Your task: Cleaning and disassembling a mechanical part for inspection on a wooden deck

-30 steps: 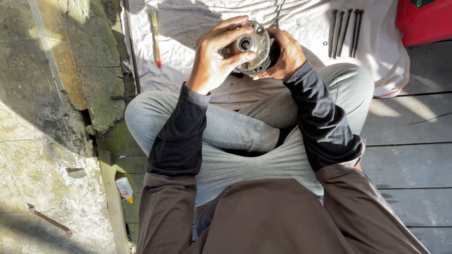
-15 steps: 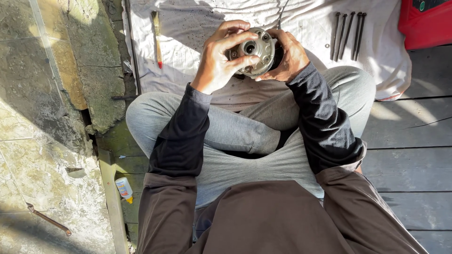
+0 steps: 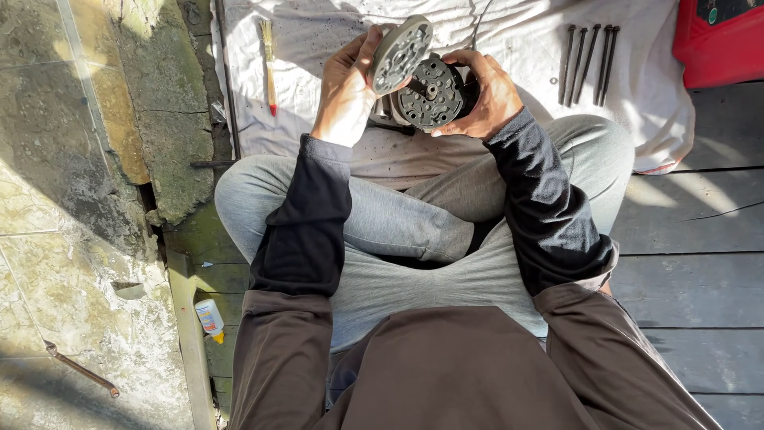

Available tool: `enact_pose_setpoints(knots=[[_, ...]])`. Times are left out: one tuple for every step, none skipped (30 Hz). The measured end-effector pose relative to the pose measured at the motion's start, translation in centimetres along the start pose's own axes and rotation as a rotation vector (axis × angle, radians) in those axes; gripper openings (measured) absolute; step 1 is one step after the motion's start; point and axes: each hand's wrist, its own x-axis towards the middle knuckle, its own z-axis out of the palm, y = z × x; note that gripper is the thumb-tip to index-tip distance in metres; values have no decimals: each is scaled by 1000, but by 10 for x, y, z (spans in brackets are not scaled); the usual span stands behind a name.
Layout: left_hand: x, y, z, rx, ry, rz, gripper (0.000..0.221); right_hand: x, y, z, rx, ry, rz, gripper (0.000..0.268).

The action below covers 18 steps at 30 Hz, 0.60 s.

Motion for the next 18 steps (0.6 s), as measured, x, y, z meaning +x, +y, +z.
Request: enact_pose_setpoints(knots=[[1,-2,-1,1,-2,1,37,0,0,0,-1,1,-1,100],[1,-5,-2,-12,20,-13,34,1,-1,0,-2,4,-6,99],[1,-7,-3,-25,43,-29,31,0,-1,0,-2,6,-9,99],[1,-6,-1,-25,42,-29,31,0,0,0,-2,7,-8,99],[1,-4,1,10,69,-43,33,0,1,1,-3,12,-14,98],[1,-3,3,46,97,-56,36,0,2,1,-4,17,-20,98],[0,-2,4,46,98,-57,36,-1,2,1,-3,16,-18,98],[0,-1,5,52,91,-61,37,-2,2,2,-8,9,5,99],[0,0,6,59,82,-62,39,-1,3,1,-15,2,26,100],[0,1,7,60,81,-61,39,-1,3,1,-15,3,26,100],[0,2,7,80,91,-54,38,-1,2,1,-17,5,20,100],[-1,3,8,100,100,-47,37,-1,2,1,-18,7,15,99],[-1,3,8,100,99,-48,37,-1,2,1,-19,8,15,99],[0,3,7,103,102,-55,39,-1,2,2,-9,9,16,99],[0,3,6,104,106,-62,42,-1,3,2,0,10,16,99],[0,1,6,104,105,-62,42,-1,2,1,0,10,17,99],[0,0,4,135,130,-52,42,-1,2,1,13,11,19,99],[0,-1,3,165,154,-41,42,-1,1,1,25,12,21,100]])
